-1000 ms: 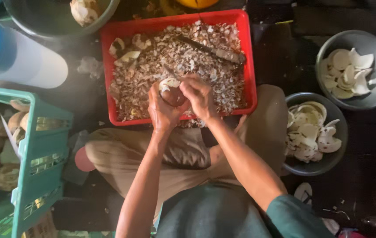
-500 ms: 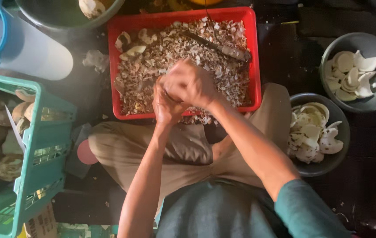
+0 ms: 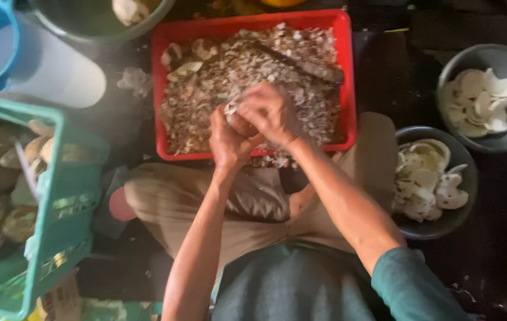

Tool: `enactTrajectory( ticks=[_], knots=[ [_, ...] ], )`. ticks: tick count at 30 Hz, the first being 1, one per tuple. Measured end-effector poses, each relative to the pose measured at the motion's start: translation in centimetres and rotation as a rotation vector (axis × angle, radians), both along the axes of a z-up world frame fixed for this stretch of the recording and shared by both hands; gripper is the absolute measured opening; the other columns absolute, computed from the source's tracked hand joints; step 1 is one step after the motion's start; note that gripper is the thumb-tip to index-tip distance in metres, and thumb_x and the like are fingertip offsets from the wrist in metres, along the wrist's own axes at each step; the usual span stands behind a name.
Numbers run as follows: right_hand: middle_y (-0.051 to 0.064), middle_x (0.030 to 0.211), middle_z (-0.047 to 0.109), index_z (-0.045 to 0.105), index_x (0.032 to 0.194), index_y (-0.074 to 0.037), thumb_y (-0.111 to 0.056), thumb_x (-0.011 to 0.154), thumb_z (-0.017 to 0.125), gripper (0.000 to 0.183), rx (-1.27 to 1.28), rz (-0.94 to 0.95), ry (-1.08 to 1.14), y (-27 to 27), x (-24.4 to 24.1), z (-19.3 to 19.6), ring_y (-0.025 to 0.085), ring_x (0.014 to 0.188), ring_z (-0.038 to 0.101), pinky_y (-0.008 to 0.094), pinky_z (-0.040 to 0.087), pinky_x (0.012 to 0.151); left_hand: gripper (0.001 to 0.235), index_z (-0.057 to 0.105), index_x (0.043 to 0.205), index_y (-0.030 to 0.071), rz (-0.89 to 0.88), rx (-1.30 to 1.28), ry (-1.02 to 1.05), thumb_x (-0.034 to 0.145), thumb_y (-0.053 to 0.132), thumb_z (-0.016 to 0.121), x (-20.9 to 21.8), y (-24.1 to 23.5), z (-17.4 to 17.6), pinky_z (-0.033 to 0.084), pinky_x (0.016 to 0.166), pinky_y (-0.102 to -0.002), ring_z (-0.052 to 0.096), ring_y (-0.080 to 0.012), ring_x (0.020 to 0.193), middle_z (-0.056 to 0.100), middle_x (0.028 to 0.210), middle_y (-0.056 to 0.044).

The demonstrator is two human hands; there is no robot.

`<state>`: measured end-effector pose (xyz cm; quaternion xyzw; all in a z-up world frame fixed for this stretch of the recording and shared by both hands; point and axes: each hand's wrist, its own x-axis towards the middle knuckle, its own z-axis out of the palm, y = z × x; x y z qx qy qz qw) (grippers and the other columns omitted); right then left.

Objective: The person sits on the floor and uses a knife to peel the skin off round root vegetables. The peels fall into a red tray, and the peeled vegetables are placed into a nearby bowl.

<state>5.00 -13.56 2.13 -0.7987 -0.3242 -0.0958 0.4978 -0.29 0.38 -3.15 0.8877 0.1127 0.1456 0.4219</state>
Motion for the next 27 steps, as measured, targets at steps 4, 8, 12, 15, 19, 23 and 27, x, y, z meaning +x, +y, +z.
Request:
enactTrajectory(
  ticks=[4, 8, 12, 15, 19, 23, 27],
  knots=[
    [0.007, 0.109, 0.071, 0.079, 0.100, -0.008, -0.024, 0.095, 0.070, 0.019, 0.085, -0.109, -0.228, -0.2, 0.2, -2.3, 0.023, 0.101, 0.066, 0.037, 0.055, 0.089, 0.088, 0.044, 0.146, 0.006, -0.052, 0.003, -0.096, 0.079, 0.038, 0.092, -0.5, -0.8, 0.1, 0.057, 0.094, -0.048, 0.066, -0.0401, 0.115, 0.059, 0.137, -0.020],
    [0.002, 0.096, 0.074, 0.078, 0.096, -0.010, -0.027, 0.099, 0.068, 0.019, 0.203, -0.116, 0.406, -2.2, 2.7, -3.6, 0.017, 0.089, 0.068, 0.034, 0.056, 0.082, 0.110, 0.043, 0.136, 0.000, -0.056, 0.078, 0.123, 0.056, 0.049, 0.100, -0.8, 0.3, 3.1, 0.055, 0.086, -0.051, 0.064, -0.0436, 0.108, 0.059, 0.123, -0.025],
    [0.003, 0.091, 0.072, 0.076, 0.097, -0.011, -0.029, 0.100, 0.064, 0.022, 0.319, -0.145, 0.475, -2.9, 1.6, -3.7, 0.016, 0.083, 0.065, 0.032, 0.057, 0.077, 0.121, 0.042, 0.137, -0.004, -0.283, 0.431, -0.236, 0.043, 0.047, 0.099, 1.2, 2.8, 5.1, 0.052, 0.084, -0.054, 0.064, -0.0459, 0.105, 0.061, 0.121, -0.029],
    [0.006, 0.098, 0.072, 0.078, 0.097, -0.011, -0.028, 0.099, 0.067, 0.020, 0.166, -0.146, -0.011, -1.2, 0.0, -3.0, 0.019, 0.091, 0.065, 0.035, 0.055, 0.086, 0.108, 0.046, 0.137, -0.003, -0.350, 0.154, 0.068, 0.056, 0.043, 0.099, 2.1, 2.3, 4.3, 0.056, 0.086, -0.050, 0.066, -0.0428, 0.102, 0.064, 0.112, -0.025],
    [0.003, 0.101, 0.073, 0.076, 0.088, -0.012, -0.024, 0.101, 0.068, 0.020, 0.105, -0.201, 0.001, 0.1, 0.0, -2.4, 0.017, 0.097, 0.067, 0.038, 0.055, 0.096, 0.093, 0.047, 0.142, -0.004, -0.231, 0.159, -0.012, 0.071, 0.038, 0.091, 1.5, 1.1, 2.2, 0.059, 0.084, -0.050, 0.069, -0.0419, 0.101, 0.063, 0.120, -0.025],
    [0.003, 0.105, 0.071, 0.077, 0.102, -0.011, -0.029, 0.098, 0.068, 0.021, 0.188, -0.097, 0.229, 0.0, 0.7, -3.0, 0.017, 0.094, 0.067, 0.035, 0.057, 0.087, 0.074, 0.055, 0.125, 0.004, -0.227, 0.276, -0.073, 0.071, 0.038, 0.092, 1.2, 0.7, 1.7, 0.060, 0.078, -0.048, 0.071, -0.0390, 0.096, 0.063, 0.122, -0.024],
    [0.003, 0.107, 0.071, 0.076, 0.104, -0.009, -0.030, 0.098, 0.069, 0.022, 0.200, -0.158, 0.297, -0.6, 0.8, -3.6, 0.019, 0.101, 0.067, 0.037, 0.058, 0.090, 0.096, 0.045, 0.135, -0.009, -0.155, 0.089, -0.008, 0.063, 0.036, 0.089, 1.7, 0.4, 2.7, 0.061, 0.073, -0.046, 0.071, -0.0389, 0.088, 0.061, 0.109, -0.024]
  ],
)
